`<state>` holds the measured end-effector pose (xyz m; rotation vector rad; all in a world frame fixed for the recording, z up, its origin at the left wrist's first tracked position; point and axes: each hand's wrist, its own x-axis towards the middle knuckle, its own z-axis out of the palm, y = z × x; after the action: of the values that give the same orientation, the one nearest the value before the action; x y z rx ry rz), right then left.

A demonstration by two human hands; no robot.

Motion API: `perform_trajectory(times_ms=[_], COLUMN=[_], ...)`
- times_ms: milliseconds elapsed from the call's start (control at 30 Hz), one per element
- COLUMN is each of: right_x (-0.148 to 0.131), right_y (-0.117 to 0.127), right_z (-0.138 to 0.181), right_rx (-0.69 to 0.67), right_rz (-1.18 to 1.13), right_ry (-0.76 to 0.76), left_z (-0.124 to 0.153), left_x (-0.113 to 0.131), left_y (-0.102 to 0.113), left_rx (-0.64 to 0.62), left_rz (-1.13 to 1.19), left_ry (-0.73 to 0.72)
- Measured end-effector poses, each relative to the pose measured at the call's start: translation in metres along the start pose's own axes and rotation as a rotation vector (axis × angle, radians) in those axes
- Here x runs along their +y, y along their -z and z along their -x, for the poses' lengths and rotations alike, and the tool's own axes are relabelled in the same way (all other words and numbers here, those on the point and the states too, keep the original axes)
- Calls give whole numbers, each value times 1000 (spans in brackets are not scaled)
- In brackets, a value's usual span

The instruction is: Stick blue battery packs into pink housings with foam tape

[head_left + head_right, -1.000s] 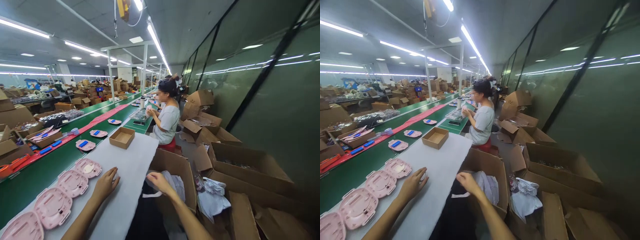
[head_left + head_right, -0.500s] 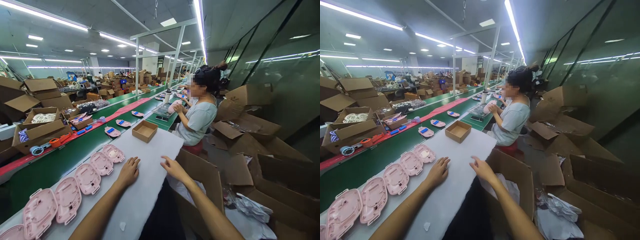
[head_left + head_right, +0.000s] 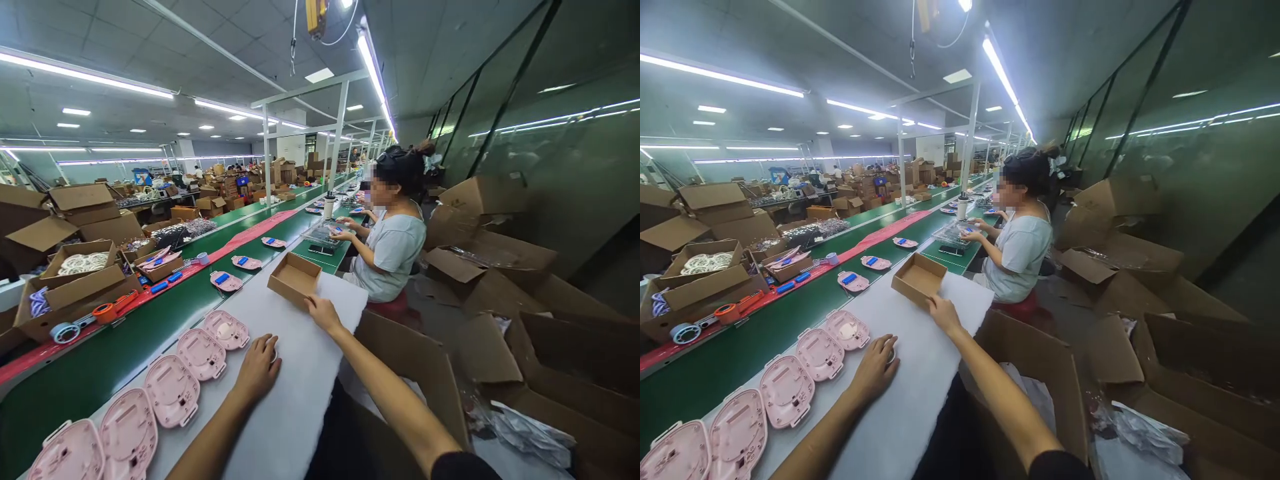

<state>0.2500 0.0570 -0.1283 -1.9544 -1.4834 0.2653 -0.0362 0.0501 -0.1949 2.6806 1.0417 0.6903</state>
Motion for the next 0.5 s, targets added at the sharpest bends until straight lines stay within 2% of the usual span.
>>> perform_trajectory(times_ms=[133,267,367,433,500], right_x=[59,131,170,184,191], right_y=[34,55,46,32,17], right_z=[92,203,291,342,379], right_rx=[131,303,322,335,396], right_rz=[-92,-156,-202,-229,-254], right_ry=[17,-136,-313,-442,-566], left_z=[-3,-10,-13,-21,-34], left_x=[-4,-3,2,1,-4], left_y=[-6,-5,-4,-6,-11], left_rx=[50,85,90,101,150], left_rz=[-7,-32,-44,-50,-74], left_ry=[10,11,-30,-73,-93])
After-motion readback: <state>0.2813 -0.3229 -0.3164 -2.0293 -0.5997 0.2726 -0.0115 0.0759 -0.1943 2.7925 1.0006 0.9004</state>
